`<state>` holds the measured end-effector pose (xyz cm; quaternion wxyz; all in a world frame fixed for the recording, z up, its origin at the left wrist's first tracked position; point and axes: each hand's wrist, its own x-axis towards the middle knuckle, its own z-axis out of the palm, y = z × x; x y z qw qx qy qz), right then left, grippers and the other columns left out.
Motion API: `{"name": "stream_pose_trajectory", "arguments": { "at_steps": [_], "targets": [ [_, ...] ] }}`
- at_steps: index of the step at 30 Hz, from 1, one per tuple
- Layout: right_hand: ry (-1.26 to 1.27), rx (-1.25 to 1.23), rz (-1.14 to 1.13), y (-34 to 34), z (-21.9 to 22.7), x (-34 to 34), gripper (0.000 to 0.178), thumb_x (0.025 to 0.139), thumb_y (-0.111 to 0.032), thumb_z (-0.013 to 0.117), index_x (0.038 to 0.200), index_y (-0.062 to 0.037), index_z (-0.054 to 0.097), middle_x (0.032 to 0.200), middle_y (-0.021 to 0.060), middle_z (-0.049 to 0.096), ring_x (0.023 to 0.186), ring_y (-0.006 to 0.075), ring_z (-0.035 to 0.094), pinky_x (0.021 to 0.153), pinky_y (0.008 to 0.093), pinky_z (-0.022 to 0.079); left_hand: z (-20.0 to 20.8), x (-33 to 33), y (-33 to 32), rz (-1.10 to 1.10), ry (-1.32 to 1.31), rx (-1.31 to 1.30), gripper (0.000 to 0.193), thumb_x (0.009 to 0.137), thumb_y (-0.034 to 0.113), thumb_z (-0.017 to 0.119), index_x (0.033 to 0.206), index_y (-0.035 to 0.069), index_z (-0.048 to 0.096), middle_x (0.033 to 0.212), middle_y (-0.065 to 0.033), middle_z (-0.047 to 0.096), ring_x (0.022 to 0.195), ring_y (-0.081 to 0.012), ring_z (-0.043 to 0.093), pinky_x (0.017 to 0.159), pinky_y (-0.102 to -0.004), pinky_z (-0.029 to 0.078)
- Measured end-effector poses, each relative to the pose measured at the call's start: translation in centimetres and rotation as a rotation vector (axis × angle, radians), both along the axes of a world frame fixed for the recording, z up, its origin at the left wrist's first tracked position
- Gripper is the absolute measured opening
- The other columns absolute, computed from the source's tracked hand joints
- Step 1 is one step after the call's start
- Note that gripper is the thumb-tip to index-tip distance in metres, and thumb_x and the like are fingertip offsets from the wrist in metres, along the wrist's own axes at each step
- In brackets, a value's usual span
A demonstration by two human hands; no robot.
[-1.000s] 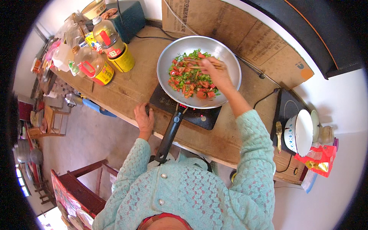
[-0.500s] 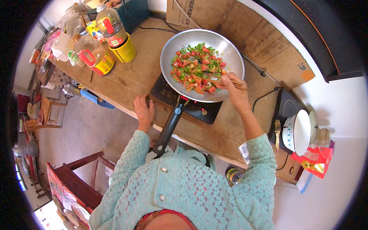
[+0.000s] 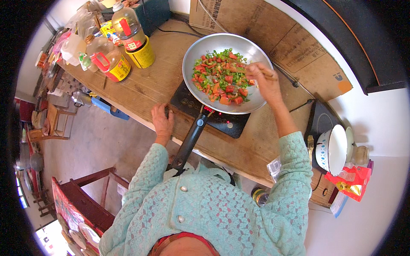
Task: The person adds chopped tomatoes and green onions from a plate into a wok on an induction cooktop. They stir the vegetables with chopsticks, then pour in soy sauce and cooking oil from bottles before continuing to stir the mixture.
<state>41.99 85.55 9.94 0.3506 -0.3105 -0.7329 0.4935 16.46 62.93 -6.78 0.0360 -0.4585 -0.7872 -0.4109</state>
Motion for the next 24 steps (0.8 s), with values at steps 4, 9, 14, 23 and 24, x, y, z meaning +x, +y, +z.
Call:
{"name": "stream_pose_trajectory", "arguments": {
  "at_steps": [4, 9, 14, 23, 24],
  "targets": [
    [-0.113, 0.116, -0.095, 2.9, 0.8, 0.1, 0.026, 0.095, -0.021, 0.048, 0.094, 0.0022, 0.06, 0.094, 0.0078, 0.061, 0.087, 0.0148, 0.061, 0.078, 0.0255, 0.05, 0.1, 0.1, -0.1, -0.001, -0.004, 0.001, 0.031, 0.074, 0.007, 0.061, 0.104, 0.002, 0.055, 0.111, -0.0176, 0.051, 0.105, -0.0368, 0.046, 0.091, -0.0427, 0.039],
    [-0.189, 0.253, 0.019, 1.0, -1.6, -0.8, 0.026, 0.095, -0.02, 0.049, 0.091, 0.0032, 0.06, 0.088, 0.0047, 0.057, 0.082, 0.0118, 0.057, 0.074, 0.0247, 0.048, 0.1, 0.0, 0.1, -0.013, -0.004, 0.015, 0.032, 0.073, 0.007, 0.062, 0.103, 0.001, 0.055, 0.11, -0.0174, 0.051, 0.104, -0.0368, 0.046, 0.09, -0.0428, 0.039],
    [-0.1, 0.087, 0.212, -2.9, 1.7, -1.1, 0.028, 0.095, -0.022, 0.049, 0.089, 0.003, 0.06, 0.088, 0.0058, 0.055, 0.079, 0.0119, 0.056, 0.074, 0.0257, 0.048, 0.1, 0.1, -0.2, -0.006, -0.044, 0.002, 0.033, 0.071, 0.005, 0.061, 0.103, 0.001, 0.054, 0.11, -0.0164, 0.051, 0.107, -0.0356, 0.045, 0.093, -0.0426, 0.038],
    [-0.095, -0.009, 0.027, -1.7, -1.3, 2.9, 0.027, 0.093, -0.024, 0.051, 0.089, -0.0001, 0.063, 0.087, 0.0035, 0.061, 0.08, 0.0119, 0.059, 0.073, 0.0247, 0.049, 0.1, 0.0, 0.1, -0.016, -0.011, -0.022, 0.035, 0.072, 0.007, 0.062, 0.105, 0.0, 0.053, 0.112, -0.0175, 0.05, 0.108, -0.036, 0.045, 0.094, -0.0429, 0.037],
    [-0.061, -0.035, -0.033, -1.1, -0.5, 3.9, 0.027, 0.093, -0.024, 0.052, 0.089, -0.0001, 0.063, 0.086, 0.0039, 0.061, 0.08, 0.0118, 0.059, 0.073, 0.0248, 0.049, 0.1, 0.0, 0.0, -0.011, -0.017, -0.024, 0.035, 0.072, 0.007, 0.062, 0.105, 0.0, 0.053, 0.112, -0.0177, 0.05, 0.108, -0.036, 0.044, 0.094, -0.043, 0.037]
  ]
}}
